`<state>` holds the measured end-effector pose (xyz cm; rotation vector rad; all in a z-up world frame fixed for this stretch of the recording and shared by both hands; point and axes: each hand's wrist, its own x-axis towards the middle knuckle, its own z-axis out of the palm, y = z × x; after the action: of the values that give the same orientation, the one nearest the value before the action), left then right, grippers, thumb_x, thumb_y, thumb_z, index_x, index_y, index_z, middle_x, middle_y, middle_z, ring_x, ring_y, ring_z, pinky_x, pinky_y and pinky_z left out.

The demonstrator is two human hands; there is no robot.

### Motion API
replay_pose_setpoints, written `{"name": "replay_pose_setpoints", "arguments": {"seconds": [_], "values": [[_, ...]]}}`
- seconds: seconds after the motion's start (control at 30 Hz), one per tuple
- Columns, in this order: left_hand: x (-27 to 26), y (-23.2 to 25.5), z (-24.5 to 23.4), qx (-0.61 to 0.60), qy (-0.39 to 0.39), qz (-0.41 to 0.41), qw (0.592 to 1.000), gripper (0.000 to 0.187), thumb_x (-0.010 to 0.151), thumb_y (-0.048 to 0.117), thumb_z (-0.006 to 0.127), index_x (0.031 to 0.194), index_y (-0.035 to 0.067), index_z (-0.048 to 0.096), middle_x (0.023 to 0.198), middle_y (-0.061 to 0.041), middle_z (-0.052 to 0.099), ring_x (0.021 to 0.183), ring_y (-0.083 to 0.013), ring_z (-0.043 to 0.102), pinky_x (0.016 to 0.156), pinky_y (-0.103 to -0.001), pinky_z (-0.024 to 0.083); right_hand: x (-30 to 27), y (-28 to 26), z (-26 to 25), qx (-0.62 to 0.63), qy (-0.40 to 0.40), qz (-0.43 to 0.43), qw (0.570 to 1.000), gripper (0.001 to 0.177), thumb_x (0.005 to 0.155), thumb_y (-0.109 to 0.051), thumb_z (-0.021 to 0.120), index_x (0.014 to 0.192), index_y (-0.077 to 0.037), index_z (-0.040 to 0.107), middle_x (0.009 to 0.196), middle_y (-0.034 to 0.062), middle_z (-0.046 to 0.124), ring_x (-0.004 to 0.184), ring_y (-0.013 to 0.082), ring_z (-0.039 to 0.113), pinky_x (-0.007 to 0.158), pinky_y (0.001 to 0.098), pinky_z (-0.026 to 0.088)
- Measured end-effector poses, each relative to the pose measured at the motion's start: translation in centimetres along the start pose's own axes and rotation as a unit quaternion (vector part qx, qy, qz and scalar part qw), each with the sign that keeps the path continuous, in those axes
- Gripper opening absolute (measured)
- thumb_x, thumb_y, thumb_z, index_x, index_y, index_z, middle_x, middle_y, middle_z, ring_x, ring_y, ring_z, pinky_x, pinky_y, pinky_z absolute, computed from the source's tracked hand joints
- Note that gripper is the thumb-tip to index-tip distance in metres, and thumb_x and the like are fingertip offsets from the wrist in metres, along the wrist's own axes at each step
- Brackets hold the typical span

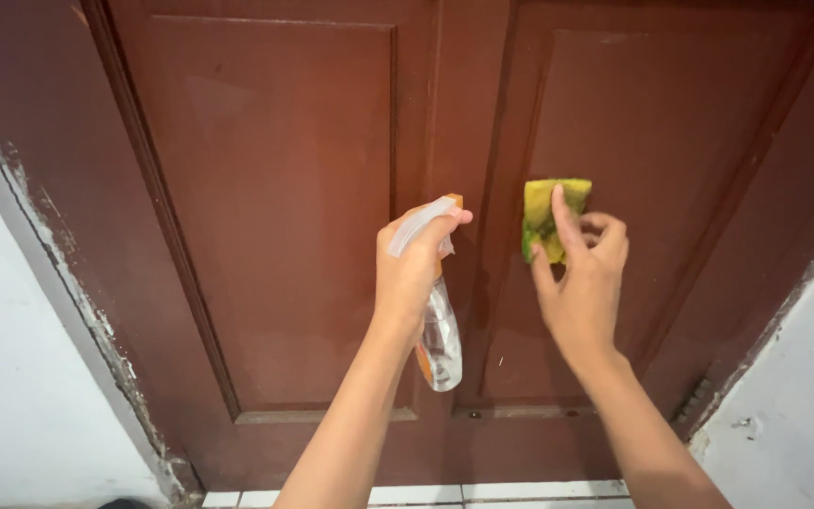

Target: The person cleans a wooden door by spraying the surface with a spray bottle and wiping it with a sponge.

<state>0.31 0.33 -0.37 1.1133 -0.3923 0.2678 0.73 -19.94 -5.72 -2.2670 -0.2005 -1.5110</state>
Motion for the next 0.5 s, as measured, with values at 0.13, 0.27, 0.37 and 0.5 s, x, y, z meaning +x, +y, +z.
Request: {"name": "replay_pose_setpoints", "arguments": {"seconds": [0.13, 0.27, 0.37, 0.5], "values": [[0.0, 0.0, 0.0, 0.008, -0.001, 0.004, 1.0, 0.035, 0.084, 0.025, 0.071, 0.108, 0.001, 0.078, 0.083, 0.003, 0.07, 0.07, -0.0063, 0.049, 0.063, -0.025, 0.04, 0.6, 1.7, -0.6, -0.032, 0.025, 0.03, 0.999, 0.071, 0.096, -0.015, 0.075, 0.161, -0.021, 0.048, 0.127, 0.0184, 0.045, 0.116, 0.0337, 0.05, 0.1, 0.0438, 0.046], [0.0, 0.3, -0.4, 0.009, -0.005, 0.018, 1.0, 0.035, 0.083, 0.025, 0.071, 0.109, 0.002, 0.077, 0.09, 0.002, 0.075, 0.074, -0.006, 0.053, 0.069, -0.024, 0.045, -0.4, 6.3, -0.5, 0.001, 0.099, 0.118, 0.988, 0.073, 0.101, -0.017, 0.072, 0.167, -0.017, 0.041, 0.128, 0.0201, 0.042, 0.119, 0.0332, 0.048, 0.103, 0.0437, 0.045], [0.1, 0.4, -0.6, 0.014, -0.001, 0.015, 1.0, 0.036, 0.083, 0.025, 0.072, 0.109, 0.001, 0.077, 0.089, 0.001, 0.074, 0.075, -0.0065, 0.054, 0.07, -0.024, 0.045, -2.0, 7.1, 0.3, -0.073, 0.106, 0.086, 0.988, 0.08, 0.103, -0.016, 0.072, 0.172, -0.011, 0.031, 0.13, 0.0221, 0.04, 0.123, 0.0374, 0.043, 0.108, 0.0485, 0.04], [0.2, 0.4, -0.7, 0.014, 0.005, 0.001, 1.0, 0.036, 0.084, 0.025, 0.072, 0.109, 0.0, 0.078, 0.086, 0.0, 0.071, 0.073, -0.0078, 0.052, 0.068, -0.026, 0.042, -2.2, 3.7, 1.8, -0.061, 0.06, 0.056, 0.995, 0.078, 0.1, -0.012, 0.069, 0.169, -0.018, 0.032, 0.131, 0.0241, 0.039, 0.122, 0.0383, 0.041, 0.103, 0.0476, 0.041]]}}
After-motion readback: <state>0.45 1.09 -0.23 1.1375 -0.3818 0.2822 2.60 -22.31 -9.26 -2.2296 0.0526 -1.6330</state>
